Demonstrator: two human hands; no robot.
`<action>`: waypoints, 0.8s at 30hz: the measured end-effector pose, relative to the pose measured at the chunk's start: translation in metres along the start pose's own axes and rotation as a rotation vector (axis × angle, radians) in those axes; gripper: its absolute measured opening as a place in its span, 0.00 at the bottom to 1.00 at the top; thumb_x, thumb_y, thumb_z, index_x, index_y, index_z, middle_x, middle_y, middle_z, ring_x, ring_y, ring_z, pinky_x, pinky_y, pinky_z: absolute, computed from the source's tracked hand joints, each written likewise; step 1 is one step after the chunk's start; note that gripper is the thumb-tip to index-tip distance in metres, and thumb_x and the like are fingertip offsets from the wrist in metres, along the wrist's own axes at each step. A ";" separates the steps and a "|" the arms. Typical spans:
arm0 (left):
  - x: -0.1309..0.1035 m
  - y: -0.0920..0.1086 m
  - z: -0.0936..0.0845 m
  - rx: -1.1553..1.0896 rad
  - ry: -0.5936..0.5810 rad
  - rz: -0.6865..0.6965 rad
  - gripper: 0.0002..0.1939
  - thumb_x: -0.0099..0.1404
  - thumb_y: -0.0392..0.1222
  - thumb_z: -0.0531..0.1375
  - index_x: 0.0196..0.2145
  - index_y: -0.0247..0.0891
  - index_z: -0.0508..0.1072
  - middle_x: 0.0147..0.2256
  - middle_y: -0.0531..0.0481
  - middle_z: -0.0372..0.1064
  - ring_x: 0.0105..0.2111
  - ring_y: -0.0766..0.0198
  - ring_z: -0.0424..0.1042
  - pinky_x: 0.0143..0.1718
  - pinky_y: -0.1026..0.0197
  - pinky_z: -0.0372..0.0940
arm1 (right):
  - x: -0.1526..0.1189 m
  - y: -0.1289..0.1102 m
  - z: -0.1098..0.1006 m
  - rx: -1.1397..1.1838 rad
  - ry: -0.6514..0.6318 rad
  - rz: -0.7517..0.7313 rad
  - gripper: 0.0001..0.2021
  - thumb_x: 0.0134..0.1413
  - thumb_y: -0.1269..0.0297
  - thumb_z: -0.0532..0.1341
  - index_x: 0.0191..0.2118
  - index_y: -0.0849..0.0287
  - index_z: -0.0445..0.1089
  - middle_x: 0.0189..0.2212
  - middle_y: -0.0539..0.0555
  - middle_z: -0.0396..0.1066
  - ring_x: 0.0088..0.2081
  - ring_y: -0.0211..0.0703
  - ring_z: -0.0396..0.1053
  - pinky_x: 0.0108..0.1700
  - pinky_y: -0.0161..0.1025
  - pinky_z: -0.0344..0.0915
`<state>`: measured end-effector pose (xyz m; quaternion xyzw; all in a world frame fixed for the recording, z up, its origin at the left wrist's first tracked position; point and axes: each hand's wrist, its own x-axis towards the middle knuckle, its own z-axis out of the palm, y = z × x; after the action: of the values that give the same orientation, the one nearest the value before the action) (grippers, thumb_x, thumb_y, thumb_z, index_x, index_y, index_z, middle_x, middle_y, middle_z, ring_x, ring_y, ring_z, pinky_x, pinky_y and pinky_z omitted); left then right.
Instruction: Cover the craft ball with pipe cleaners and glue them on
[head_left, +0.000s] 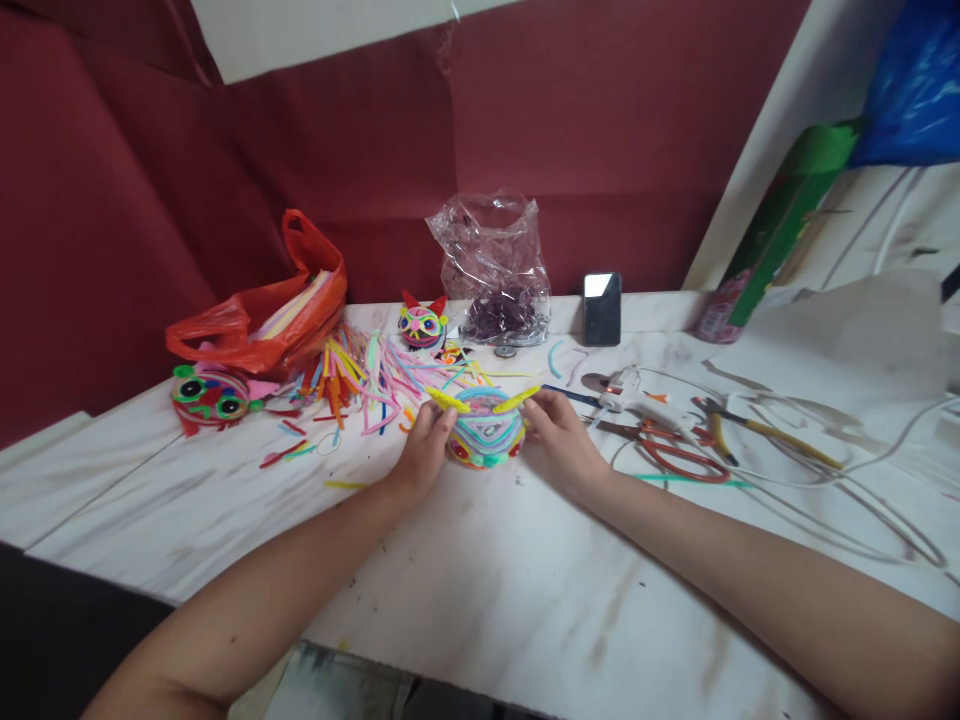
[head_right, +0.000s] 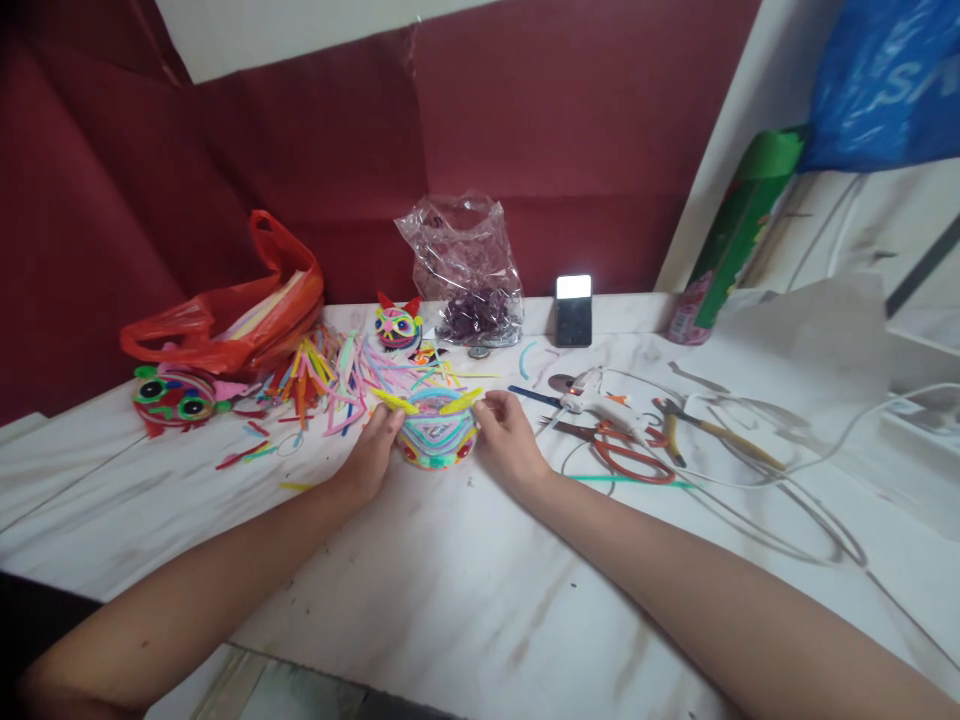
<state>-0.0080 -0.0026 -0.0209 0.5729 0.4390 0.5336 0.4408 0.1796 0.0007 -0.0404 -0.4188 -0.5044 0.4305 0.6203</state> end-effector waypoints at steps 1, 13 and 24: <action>0.000 0.001 0.000 0.005 0.012 0.001 0.17 0.60 0.53 0.57 0.40 0.40 0.67 0.40 0.49 0.70 0.48 0.57 0.66 0.48 0.57 0.62 | 0.002 0.000 -0.002 0.012 0.047 0.029 0.17 0.46 0.47 0.63 0.33 0.54 0.62 0.28 0.48 0.67 0.31 0.40 0.66 0.34 0.40 0.68; 0.006 -0.019 -0.002 0.042 -0.001 0.018 0.31 0.53 0.47 0.64 0.53 0.41 0.62 0.55 0.42 0.61 0.54 0.52 0.63 0.50 0.53 0.60 | 0.005 -0.008 -0.004 0.063 0.024 0.090 0.23 0.43 0.41 0.63 0.24 0.55 0.59 0.12 0.42 0.57 0.16 0.32 0.53 0.20 0.33 0.50; -0.009 -0.009 0.000 0.047 -0.207 0.122 0.43 0.45 0.43 0.70 0.58 0.44 0.59 0.53 0.45 0.64 0.50 0.47 0.67 0.49 0.52 0.65 | -0.002 -0.009 -0.003 0.089 -0.034 0.136 0.20 0.44 0.43 0.62 0.23 0.55 0.63 0.18 0.47 0.63 0.21 0.38 0.61 0.25 0.37 0.60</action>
<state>-0.0083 -0.0091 -0.0321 0.6608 0.3677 0.4869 0.4371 0.1835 -0.0046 -0.0325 -0.4166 -0.4656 0.5009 0.5990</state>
